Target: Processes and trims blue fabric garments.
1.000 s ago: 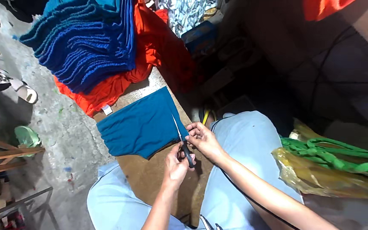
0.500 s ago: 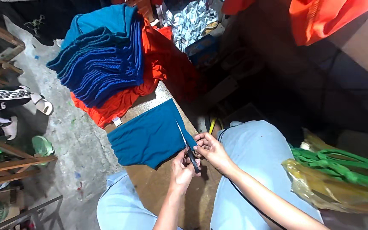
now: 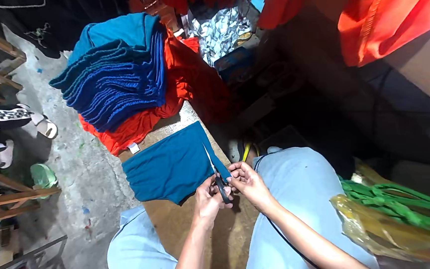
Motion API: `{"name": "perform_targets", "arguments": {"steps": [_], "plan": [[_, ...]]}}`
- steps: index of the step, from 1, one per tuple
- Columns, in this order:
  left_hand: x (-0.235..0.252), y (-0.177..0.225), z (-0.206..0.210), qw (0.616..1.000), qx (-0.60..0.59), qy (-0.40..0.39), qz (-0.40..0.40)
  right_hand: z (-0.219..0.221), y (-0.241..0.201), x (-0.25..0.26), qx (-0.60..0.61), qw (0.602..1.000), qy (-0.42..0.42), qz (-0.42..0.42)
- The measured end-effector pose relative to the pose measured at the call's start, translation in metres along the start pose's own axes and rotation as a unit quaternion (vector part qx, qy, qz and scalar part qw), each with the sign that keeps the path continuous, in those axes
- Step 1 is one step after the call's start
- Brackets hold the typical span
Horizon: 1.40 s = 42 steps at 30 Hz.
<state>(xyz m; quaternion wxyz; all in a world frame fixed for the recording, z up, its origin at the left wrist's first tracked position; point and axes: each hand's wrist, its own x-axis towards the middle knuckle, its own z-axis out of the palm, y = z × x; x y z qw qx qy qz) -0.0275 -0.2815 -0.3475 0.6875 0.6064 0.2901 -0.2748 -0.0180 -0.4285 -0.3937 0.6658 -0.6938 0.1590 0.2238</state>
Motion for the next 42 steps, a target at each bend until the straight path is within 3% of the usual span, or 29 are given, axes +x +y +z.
{"name": "perform_targets", "arguments": {"steps": [42], "plan": [[0.029, 0.025, 0.004, 0.999, -0.017, 0.028, 0.005, -0.004, -0.001, -0.005, 0.016, 0.999, 0.036, 0.011]]}}
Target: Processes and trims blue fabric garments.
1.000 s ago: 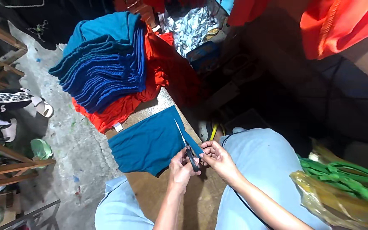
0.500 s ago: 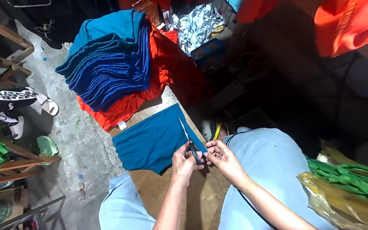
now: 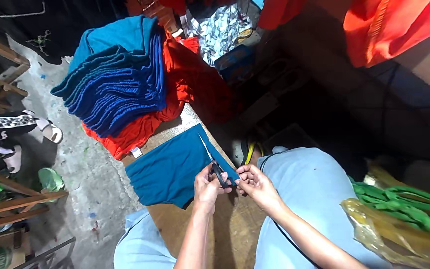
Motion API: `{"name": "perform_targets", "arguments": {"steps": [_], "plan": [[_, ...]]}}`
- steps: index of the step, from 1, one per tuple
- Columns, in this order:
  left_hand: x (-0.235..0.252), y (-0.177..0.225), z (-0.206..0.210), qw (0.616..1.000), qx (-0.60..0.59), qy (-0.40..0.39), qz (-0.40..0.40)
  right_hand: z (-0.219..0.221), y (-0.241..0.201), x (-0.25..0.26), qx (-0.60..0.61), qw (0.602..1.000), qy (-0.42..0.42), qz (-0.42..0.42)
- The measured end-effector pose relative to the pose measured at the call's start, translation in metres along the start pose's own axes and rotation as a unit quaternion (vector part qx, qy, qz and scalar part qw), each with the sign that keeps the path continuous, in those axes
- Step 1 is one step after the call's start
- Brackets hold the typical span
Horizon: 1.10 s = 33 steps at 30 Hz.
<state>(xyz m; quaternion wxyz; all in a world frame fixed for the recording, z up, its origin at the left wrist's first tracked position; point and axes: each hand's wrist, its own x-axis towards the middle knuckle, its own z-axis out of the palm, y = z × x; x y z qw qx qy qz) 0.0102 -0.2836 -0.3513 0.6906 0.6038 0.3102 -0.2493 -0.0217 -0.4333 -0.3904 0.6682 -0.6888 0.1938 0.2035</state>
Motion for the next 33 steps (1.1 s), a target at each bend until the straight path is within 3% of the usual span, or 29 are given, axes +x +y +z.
{"name": "perform_targets", "arguments": {"steps": [33], "plan": [[0.033, 0.012, -0.009, 0.997, -0.059, -0.018, 0.044, -0.008, 0.003, -0.001, 0.008, 1.000, 0.008, 0.014]]}}
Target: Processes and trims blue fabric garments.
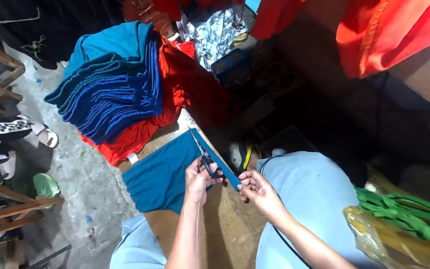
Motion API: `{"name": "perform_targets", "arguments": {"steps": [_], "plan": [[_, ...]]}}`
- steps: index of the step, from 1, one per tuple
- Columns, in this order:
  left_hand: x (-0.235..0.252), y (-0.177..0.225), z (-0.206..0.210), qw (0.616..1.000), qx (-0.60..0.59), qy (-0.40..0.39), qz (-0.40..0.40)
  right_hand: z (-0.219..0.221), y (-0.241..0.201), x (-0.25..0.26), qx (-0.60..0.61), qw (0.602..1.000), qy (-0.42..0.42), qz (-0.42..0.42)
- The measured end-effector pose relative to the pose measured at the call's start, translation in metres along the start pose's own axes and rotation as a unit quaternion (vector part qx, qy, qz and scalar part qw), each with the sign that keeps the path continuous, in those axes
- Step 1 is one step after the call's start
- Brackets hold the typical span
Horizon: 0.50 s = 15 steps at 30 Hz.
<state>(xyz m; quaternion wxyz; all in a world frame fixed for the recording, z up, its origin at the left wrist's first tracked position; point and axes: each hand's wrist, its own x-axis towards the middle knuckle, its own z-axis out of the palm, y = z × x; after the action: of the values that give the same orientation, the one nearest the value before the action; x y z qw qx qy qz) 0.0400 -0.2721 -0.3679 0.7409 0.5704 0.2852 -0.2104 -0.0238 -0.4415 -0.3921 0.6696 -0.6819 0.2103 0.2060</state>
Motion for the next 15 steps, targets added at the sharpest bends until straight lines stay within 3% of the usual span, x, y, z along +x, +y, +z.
{"name": "perform_targets", "arguments": {"steps": [8, 13, 15], "plan": [[0.005, 0.009, -0.005, 0.999, -0.053, 0.001, -0.007, 0.000, 0.001, -0.002, -0.007, 1.000, 0.002, 0.000], [0.011, 0.005, -0.005, 1.000, -0.015, -0.010, 0.010, -0.001, 0.000, -0.003, -0.014, 1.000, 0.010, 0.000], [0.010, 0.006, -0.006, 0.999, 0.013, -0.033, 0.012, -0.006, 0.001, -0.003, -0.058, 0.998, -0.022, -0.011]]}}
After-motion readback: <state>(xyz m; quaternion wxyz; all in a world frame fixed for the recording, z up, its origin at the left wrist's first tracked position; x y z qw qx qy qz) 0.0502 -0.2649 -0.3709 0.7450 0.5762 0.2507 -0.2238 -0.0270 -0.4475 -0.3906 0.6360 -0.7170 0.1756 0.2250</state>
